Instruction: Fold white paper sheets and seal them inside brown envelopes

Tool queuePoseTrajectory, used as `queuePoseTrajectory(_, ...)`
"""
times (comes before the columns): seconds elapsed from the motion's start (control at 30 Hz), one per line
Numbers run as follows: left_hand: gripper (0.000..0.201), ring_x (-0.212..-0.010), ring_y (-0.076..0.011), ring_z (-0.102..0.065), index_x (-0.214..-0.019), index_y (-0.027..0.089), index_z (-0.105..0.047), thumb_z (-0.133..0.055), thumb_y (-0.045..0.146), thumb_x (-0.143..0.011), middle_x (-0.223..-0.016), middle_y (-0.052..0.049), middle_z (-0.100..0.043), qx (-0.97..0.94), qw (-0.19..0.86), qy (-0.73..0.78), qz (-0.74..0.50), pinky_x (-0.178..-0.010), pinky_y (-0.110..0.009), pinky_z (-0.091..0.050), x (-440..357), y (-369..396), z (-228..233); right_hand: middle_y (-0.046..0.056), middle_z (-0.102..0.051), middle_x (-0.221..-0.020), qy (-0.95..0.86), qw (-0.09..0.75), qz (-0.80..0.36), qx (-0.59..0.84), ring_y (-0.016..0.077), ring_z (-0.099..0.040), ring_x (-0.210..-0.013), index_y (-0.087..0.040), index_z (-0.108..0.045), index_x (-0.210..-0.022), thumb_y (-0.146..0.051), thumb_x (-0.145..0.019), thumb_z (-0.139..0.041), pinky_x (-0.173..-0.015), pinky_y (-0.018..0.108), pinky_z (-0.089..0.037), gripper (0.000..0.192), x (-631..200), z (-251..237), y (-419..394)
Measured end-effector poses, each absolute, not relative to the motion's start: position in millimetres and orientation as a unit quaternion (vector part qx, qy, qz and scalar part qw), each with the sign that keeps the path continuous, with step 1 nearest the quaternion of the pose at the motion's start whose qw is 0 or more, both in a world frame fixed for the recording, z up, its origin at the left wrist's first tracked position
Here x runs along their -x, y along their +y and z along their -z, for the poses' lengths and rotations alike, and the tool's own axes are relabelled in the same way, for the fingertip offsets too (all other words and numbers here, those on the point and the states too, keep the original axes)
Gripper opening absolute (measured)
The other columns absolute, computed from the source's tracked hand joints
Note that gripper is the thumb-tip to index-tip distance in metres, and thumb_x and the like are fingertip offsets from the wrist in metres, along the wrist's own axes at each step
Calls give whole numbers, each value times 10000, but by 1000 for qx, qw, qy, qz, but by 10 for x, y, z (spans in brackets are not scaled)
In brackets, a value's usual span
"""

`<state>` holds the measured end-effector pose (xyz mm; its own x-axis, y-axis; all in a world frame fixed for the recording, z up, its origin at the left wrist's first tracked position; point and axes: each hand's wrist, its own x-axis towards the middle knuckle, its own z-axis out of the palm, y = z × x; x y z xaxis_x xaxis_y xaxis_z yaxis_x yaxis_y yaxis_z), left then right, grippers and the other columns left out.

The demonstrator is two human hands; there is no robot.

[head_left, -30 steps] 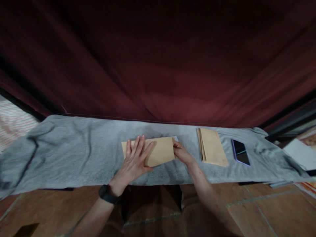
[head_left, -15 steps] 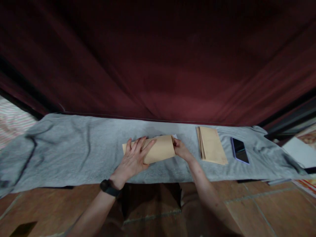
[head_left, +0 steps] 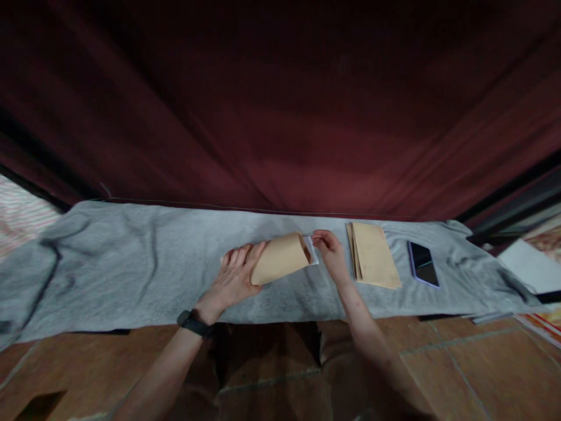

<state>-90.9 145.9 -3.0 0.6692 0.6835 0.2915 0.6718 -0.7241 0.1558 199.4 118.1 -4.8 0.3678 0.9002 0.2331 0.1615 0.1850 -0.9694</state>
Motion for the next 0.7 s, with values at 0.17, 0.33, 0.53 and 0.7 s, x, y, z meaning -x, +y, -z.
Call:
queuePoseTrajectory(0.17,1028,-1345,-352,-425,-1614,225,-163,-722,358,-761,-1408,-166,-484,-923,7,338,-182,-1190,-549,-236,843,1447,40,12,-732,-841,-451,530,-498,517,170,-677,-773,-225,-719,-904,-410,-754,-723,-744,306,-554,238,-2081,-56,1022)
queuePoseTrajectory(0.33,1050,-1357,-338,-428,-1621,225,-95,-706,341,-775,-1413,-161,-486,-918,32,343,-198,-1203,-549,-229,852,1469,67,40,-758,-912,-383,493,-609,489,179,-699,-843,-199,-731,-896,-388,-676,-810,-797,308,-551,300,-2170,-78,888)
queuePoseTrajectory(0.53,1024,-1397,-325,-400,-1615,256,-155,-715,319,-760,-1462,-140,-462,-945,52,274,-170,-1229,-546,-180,801,1428,77,-57,-678,-688,-480,331,-652,485,96,-517,-579,-210,-749,-869,-301,-644,-730,-547,201,-400,243,-2127,-47,810)
queuePoseTrajectory(0.7,1012,-1375,-321,-420,-1612,251,-181,-718,293,-755,-1433,-134,-493,-950,53,264,-158,-1219,-543,-208,772,1398,78,-59,-673,-701,-554,266,-618,490,116,-498,-627,-235,-756,-892,-287,-672,-691,-560,210,-395,235,-2135,16,799)
